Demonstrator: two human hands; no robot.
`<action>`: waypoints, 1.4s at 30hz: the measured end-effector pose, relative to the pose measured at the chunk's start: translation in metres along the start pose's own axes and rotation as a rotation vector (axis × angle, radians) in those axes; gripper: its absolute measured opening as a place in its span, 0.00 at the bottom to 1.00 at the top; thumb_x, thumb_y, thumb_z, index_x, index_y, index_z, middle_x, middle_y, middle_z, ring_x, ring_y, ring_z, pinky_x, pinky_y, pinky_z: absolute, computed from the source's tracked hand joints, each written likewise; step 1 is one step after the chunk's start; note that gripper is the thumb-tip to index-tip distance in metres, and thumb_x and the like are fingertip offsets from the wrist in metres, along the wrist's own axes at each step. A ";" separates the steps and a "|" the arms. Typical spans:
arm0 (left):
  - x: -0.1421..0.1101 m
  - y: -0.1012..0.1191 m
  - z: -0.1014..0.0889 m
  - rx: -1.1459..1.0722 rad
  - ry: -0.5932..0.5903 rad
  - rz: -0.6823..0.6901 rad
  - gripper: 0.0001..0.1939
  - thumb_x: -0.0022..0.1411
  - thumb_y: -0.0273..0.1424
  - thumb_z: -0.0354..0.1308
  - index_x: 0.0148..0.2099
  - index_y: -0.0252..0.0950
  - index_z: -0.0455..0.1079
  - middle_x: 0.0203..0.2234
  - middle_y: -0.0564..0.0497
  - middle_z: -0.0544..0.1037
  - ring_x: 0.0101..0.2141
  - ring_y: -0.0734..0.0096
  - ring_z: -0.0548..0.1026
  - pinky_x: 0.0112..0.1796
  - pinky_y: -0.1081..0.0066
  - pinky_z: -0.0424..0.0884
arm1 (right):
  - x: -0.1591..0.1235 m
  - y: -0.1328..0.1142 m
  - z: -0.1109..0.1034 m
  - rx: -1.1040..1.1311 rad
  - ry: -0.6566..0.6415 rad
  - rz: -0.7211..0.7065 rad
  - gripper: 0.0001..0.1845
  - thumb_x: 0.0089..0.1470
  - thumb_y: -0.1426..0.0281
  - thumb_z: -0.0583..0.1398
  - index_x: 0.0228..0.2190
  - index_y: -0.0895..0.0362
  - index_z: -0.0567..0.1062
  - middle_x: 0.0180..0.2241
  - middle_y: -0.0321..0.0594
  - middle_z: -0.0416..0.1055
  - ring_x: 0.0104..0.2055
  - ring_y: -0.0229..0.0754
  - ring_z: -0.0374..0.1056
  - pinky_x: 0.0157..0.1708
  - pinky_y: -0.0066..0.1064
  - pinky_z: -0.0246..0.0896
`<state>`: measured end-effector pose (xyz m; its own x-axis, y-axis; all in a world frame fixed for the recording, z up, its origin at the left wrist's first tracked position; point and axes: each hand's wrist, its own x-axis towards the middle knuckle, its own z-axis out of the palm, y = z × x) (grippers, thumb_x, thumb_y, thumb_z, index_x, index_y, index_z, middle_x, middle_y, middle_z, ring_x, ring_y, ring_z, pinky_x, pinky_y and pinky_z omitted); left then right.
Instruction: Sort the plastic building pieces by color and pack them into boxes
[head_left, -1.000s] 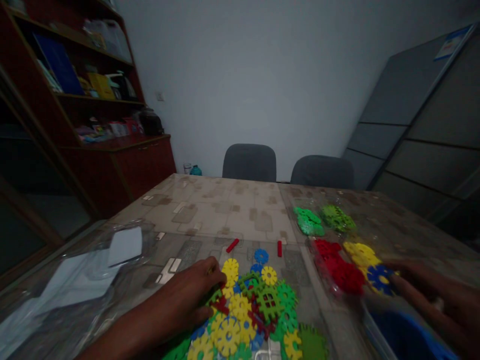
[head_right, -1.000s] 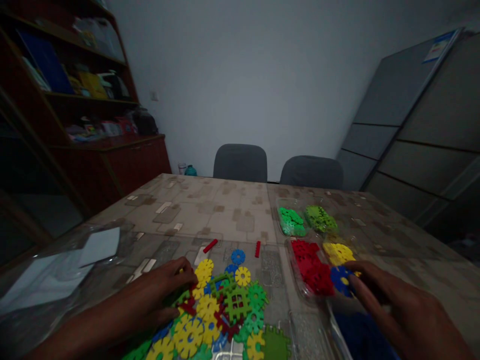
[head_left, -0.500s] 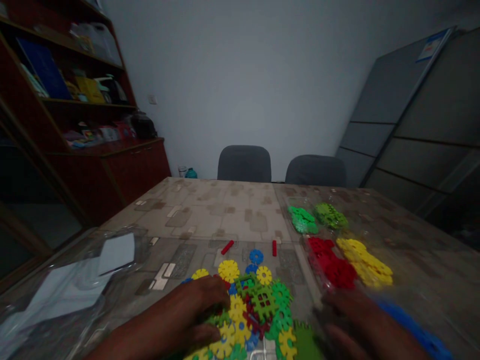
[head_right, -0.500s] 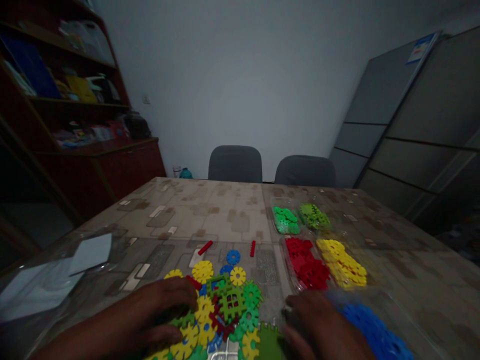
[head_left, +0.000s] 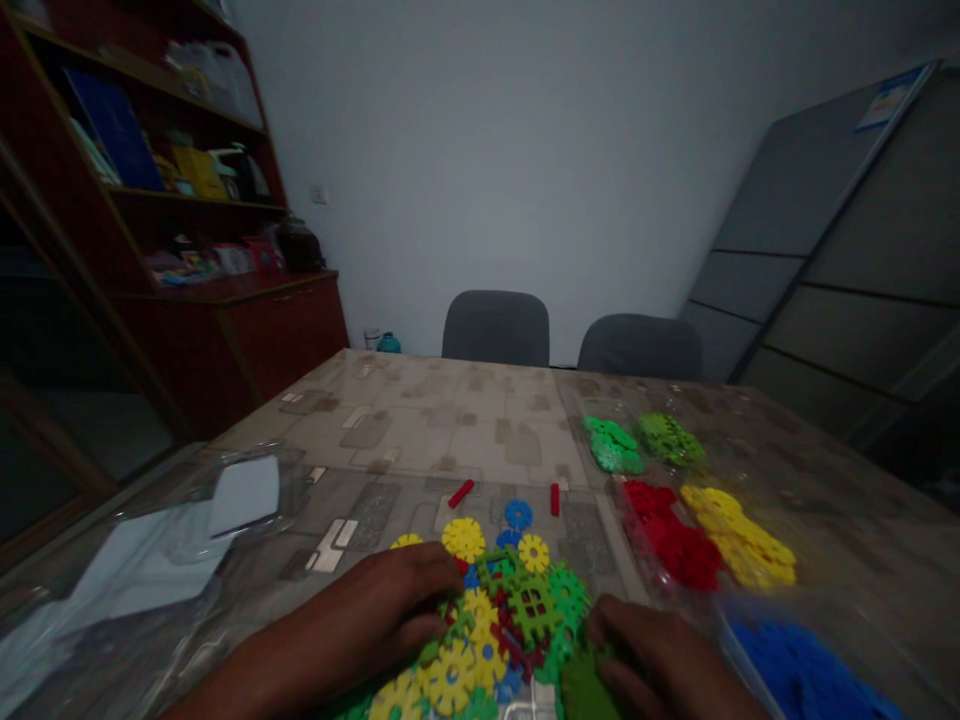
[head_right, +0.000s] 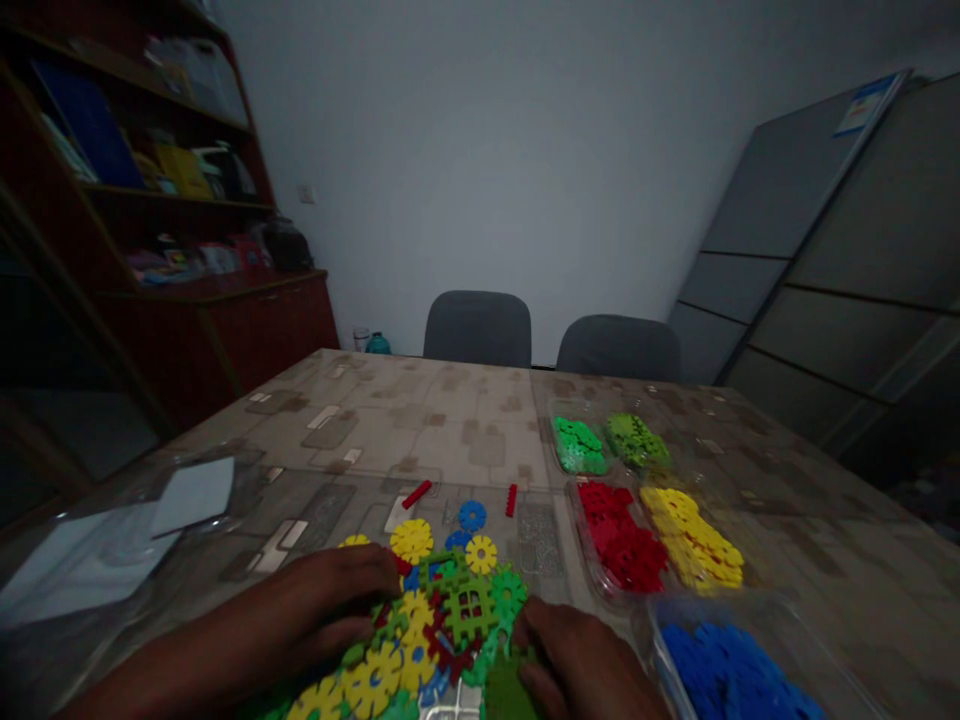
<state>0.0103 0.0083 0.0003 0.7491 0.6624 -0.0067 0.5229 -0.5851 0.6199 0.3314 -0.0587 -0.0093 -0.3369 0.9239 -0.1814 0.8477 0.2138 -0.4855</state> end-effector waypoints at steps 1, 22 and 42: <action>0.000 -0.001 0.000 0.002 0.000 -0.002 0.13 0.70 0.36 0.55 0.55 0.47 0.71 0.50 0.48 0.78 0.49 0.56 0.75 0.51 0.63 0.70 | 0.007 -0.006 -0.002 0.045 0.020 -0.018 0.05 0.59 0.73 0.55 0.34 0.53 0.72 0.34 0.39 0.76 0.35 0.44 0.72 0.34 0.29 0.60; 0.002 0.001 -0.005 -0.004 -0.023 -0.075 0.17 0.62 0.27 0.58 0.51 0.48 0.73 0.48 0.50 0.77 0.47 0.57 0.75 0.48 0.66 0.69 | 0.051 -0.035 -0.025 0.077 -0.021 -0.054 0.11 0.61 0.70 0.55 0.36 0.56 0.77 0.38 0.42 0.77 0.41 0.46 0.72 0.39 0.32 0.60; 0.006 0.009 -0.009 -0.028 -0.050 -0.056 0.13 0.64 0.25 0.58 0.49 0.44 0.73 0.48 0.49 0.77 0.48 0.59 0.74 0.49 0.67 0.68 | 0.037 -0.040 -0.042 0.073 -0.149 -0.094 0.08 0.57 0.72 0.59 0.26 0.55 0.72 0.29 0.35 0.73 0.30 0.39 0.67 0.28 0.27 0.53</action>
<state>0.0155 0.0114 0.0132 0.7390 0.6689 -0.0807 0.5532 -0.5341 0.6393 0.3022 -0.0196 0.0387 -0.4746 0.8428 -0.2539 0.7793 0.2681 -0.5665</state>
